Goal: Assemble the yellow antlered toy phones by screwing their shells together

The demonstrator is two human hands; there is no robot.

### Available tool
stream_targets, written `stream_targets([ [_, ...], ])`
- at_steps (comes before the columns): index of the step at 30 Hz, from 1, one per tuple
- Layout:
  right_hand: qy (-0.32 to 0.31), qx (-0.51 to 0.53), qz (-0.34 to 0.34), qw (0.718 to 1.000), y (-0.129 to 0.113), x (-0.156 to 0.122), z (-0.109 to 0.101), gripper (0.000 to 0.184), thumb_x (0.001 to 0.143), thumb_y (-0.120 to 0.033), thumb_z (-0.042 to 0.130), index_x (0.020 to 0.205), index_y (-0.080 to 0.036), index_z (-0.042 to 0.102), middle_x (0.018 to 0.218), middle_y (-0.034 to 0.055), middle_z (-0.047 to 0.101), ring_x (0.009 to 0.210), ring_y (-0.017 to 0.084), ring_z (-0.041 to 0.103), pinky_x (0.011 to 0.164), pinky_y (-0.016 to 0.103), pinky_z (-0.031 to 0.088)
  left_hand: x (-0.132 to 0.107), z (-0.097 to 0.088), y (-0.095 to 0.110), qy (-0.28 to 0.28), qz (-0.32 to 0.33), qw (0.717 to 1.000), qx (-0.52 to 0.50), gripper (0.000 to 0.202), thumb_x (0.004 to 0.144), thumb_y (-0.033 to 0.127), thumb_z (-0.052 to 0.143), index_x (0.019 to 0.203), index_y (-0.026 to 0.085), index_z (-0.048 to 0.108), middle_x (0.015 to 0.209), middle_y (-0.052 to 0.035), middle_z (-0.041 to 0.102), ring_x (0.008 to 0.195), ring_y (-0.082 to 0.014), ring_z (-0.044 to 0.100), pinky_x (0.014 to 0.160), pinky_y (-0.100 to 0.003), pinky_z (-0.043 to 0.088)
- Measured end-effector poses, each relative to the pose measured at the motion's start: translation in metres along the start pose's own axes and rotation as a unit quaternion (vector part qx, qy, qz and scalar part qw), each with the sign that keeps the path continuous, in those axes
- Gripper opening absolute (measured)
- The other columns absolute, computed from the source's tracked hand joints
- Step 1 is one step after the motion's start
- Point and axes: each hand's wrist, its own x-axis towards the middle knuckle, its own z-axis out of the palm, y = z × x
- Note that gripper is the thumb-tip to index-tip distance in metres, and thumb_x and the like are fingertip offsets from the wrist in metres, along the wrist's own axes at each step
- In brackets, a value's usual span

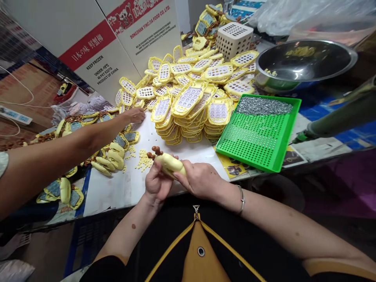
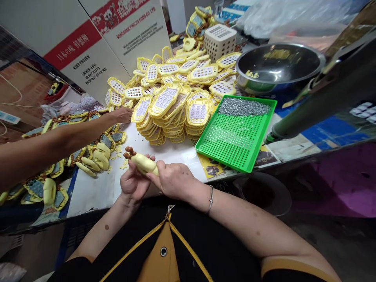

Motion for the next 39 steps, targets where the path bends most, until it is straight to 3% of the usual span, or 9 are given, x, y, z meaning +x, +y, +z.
stream_targets([
  [4, 0.046, 0.233, 0.047, 0.97, 0.01, 0.0, 0.023, 0.061, 0.096, -0.064, 0.02, 0.099, -0.014, 0.055, 0.077, 0.0124, 0.068, 0.065, 0.021, 0.064, 0.057, 0.03, 0.045, -0.001, 0.015, -0.012, -0.002, 0.034, 0.998, 0.054, 0.052, 0.061, 0.054, 0.084, 0.099, 0.021, 0.069, 0.097, -0.0028, 0.073, 0.094, -0.0214, 0.067, 0.089, -0.034, 0.05],
  [8, 0.066, 0.362, 0.088, 0.926, 0.024, -0.01, 0.03, 0.051, 0.095, -0.062, 0.036, 0.108, -0.016, 0.053, 0.086, 0.0095, 0.067, 0.072, 0.019, 0.064, 0.064, 0.032, 0.053, -0.004, 0.009, -0.008, -0.029, 0.082, 0.962, 0.258, 0.039, 0.075, 0.049, 0.075, 0.098, 0.019, 0.067, 0.091, -0.004, 0.073, 0.086, -0.021, 0.066, 0.078, -0.031, 0.05],
  [12, 0.231, 0.246, 0.03, 0.941, 0.036, -0.018, 0.006, 0.061, 0.083, -0.051, 0.068, 0.132, -0.021, 0.047, 0.126, 0.0161, 0.058, 0.114, 0.028, 0.057, 0.092, 0.044, 0.05, -0.011, -0.002, 0.009, -0.109, 0.127, 0.816, 0.553, 0.027, 0.081, 0.034, 0.067, 0.104, 0.02, 0.07, 0.093, -0.0035, 0.074, 0.085, -0.0214, 0.066, 0.078, -0.031, 0.048],
  [14, 0.181, 0.224, -0.014, 0.958, 0.038, -0.019, -0.003, 0.053, 0.082, -0.048, 0.07, 0.126, -0.023, 0.055, 0.119, 0.013, 0.062, 0.108, 0.027, 0.059, 0.086, 0.042, 0.052, -0.014, -0.003, 0.011, -0.166, 0.12, 0.746, 0.634, 0.028, 0.084, 0.032, 0.061, 0.11, 0.022, 0.068, 0.1, -0.004, 0.074, 0.089, -0.023, 0.067, 0.08, -0.033, 0.048],
  [16, 0.112, 0.227, -0.035, 0.967, 0.037, -0.018, -0.004, 0.029, 0.087, -0.043, 0.065, 0.107, -0.022, 0.065, 0.092, 0.007, 0.067, 0.085, 0.021, 0.063, 0.07, 0.034, 0.052, -0.015, -0.002, 0.006, -0.196, 0.123, 0.716, 0.659, 0.032, 0.088, 0.029, 0.056, 0.117, 0.022, 0.066, 0.11, -0.0053, 0.073, 0.096, -0.024, 0.068, 0.083, -0.035, 0.049],
  [22, 0.161, 0.195, -0.064, 0.965, 0.032, -0.014, 0.006, 0.018, 0.091, -0.034, 0.061, 0.081, -0.019, 0.064, 0.068, 0.0021, 0.056, 0.067, 0.017, 0.053, 0.061, 0.031, 0.044, -0.011, -0.005, -0.013, -0.178, 0.185, 0.741, 0.621, 0.028, 0.086, 0.024, 0.055, 0.111, 0.019, 0.066, 0.106, -0.0066, 0.074, 0.097, -0.0218, 0.068, 0.085, -0.033, 0.05],
  [25, 0.1, 0.228, -0.056, 0.967, 0.036, -0.012, 0.0, 0.015, 0.09, -0.034, 0.062, 0.087, -0.019, 0.065, 0.073, 0.0022, 0.059, 0.069, 0.016, 0.056, 0.062, 0.029, 0.045, -0.009, -0.009, -0.012, -0.188, 0.17, 0.759, 0.6, 0.027, 0.086, 0.025, 0.058, 0.111, 0.019, 0.066, 0.105, -0.0057, 0.074, 0.094, -0.0201, 0.068, 0.084, -0.031, 0.051],
  [29, 0.054, 0.247, -0.035, 0.967, 0.041, -0.016, -0.007, 0.014, 0.088, -0.03, 0.065, 0.098, -0.019, 0.065, 0.084, 0.0039, 0.066, 0.075, 0.016, 0.061, 0.065, 0.028, 0.048, -0.01, -0.01, -0.011, -0.194, 0.217, 0.731, 0.617, 0.03, 0.086, 0.022, 0.059, 0.114, 0.017, 0.065, 0.111, -0.0086, 0.072, 0.101, -0.0223, 0.067, 0.09, -0.035, 0.05],
  [39, 0.182, 0.196, -0.096, 0.959, 0.032, -0.027, 0.013, 0.005, 0.089, -0.024, 0.061, 0.087, -0.02, 0.058, 0.073, 0.0022, 0.058, 0.068, 0.017, 0.054, 0.06, 0.03, 0.045, -0.012, -0.012, -0.017, -0.196, 0.305, 0.703, 0.612, 0.028, 0.084, 0.017, 0.061, 0.11, 0.017, 0.068, 0.103, -0.0094, 0.075, 0.094, -0.022, 0.07, 0.085, -0.035, 0.054],
])
